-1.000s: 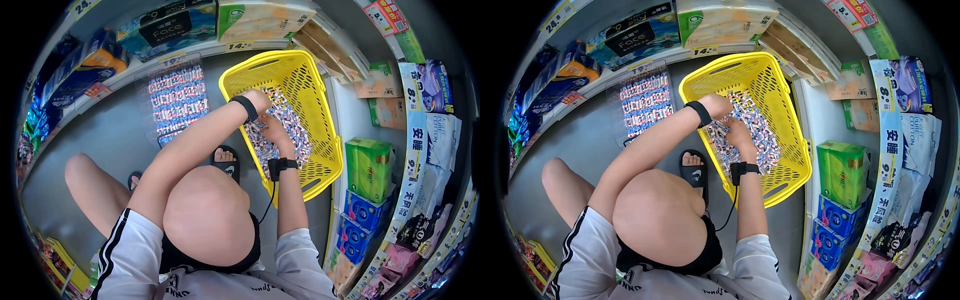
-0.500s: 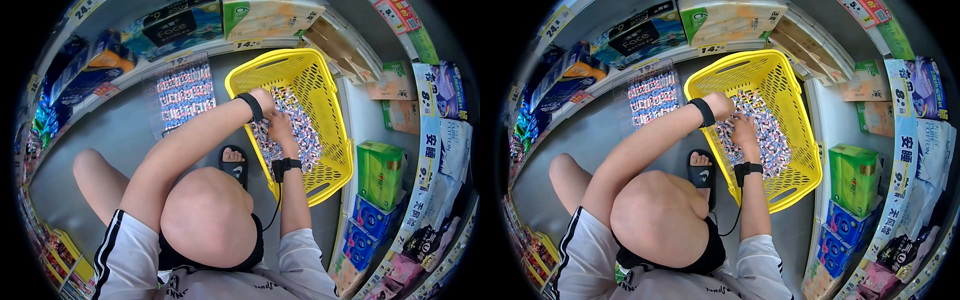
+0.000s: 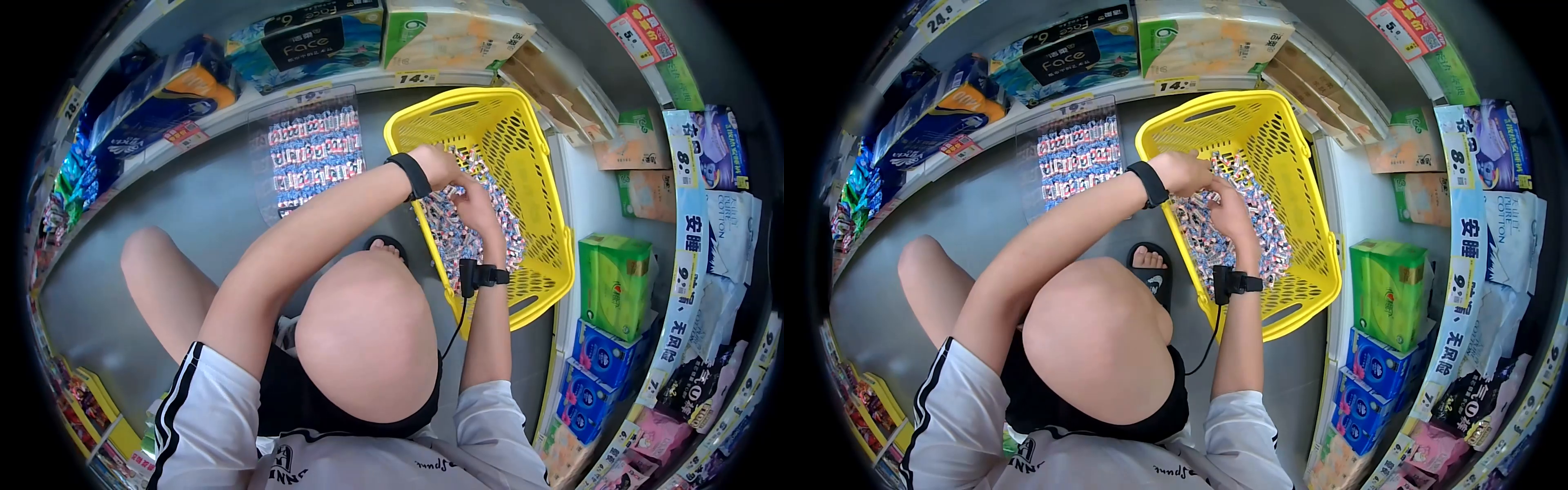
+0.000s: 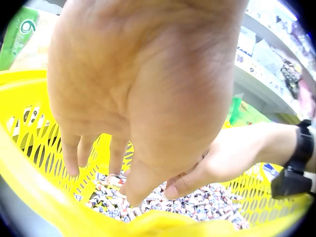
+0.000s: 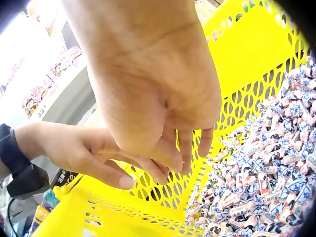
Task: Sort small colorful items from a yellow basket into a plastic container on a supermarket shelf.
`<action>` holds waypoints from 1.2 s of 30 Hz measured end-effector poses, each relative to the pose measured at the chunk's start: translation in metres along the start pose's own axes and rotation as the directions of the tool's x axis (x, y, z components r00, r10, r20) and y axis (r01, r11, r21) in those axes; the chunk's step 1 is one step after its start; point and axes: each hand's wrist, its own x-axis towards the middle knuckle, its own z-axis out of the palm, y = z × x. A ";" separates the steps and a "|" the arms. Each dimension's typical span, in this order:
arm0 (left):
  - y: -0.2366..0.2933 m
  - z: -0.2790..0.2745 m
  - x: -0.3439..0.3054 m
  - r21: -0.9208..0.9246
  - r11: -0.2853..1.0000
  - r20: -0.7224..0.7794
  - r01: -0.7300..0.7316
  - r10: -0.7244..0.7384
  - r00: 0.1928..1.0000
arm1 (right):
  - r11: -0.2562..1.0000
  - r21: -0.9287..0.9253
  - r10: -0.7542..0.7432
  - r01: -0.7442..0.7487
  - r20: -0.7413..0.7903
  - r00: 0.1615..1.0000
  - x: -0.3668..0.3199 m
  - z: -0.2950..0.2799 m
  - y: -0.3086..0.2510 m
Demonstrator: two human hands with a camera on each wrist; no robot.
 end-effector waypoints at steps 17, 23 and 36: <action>-0.046 -0.041 -0.098 -0.199 0.921 -0.605 -0.334 0.153 0.782 | 0.966 0.197 -0.109 0.169 -0.280 0.954 0.005 0.018 -0.116; -0.078 -0.040 -0.142 -0.382 0.861 -0.667 -0.336 -0.005 0.745 | 0.978 0.046 -0.187 0.206 -0.262 0.947 0.025 0.046 -0.163; -0.161 0.033 -0.203 -0.636 0.769 -0.484 -0.056 -0.342 0.805 | 0.935 -0.282 -0.231 0.216 -0.023 0.973 0.093 0.153 -0.180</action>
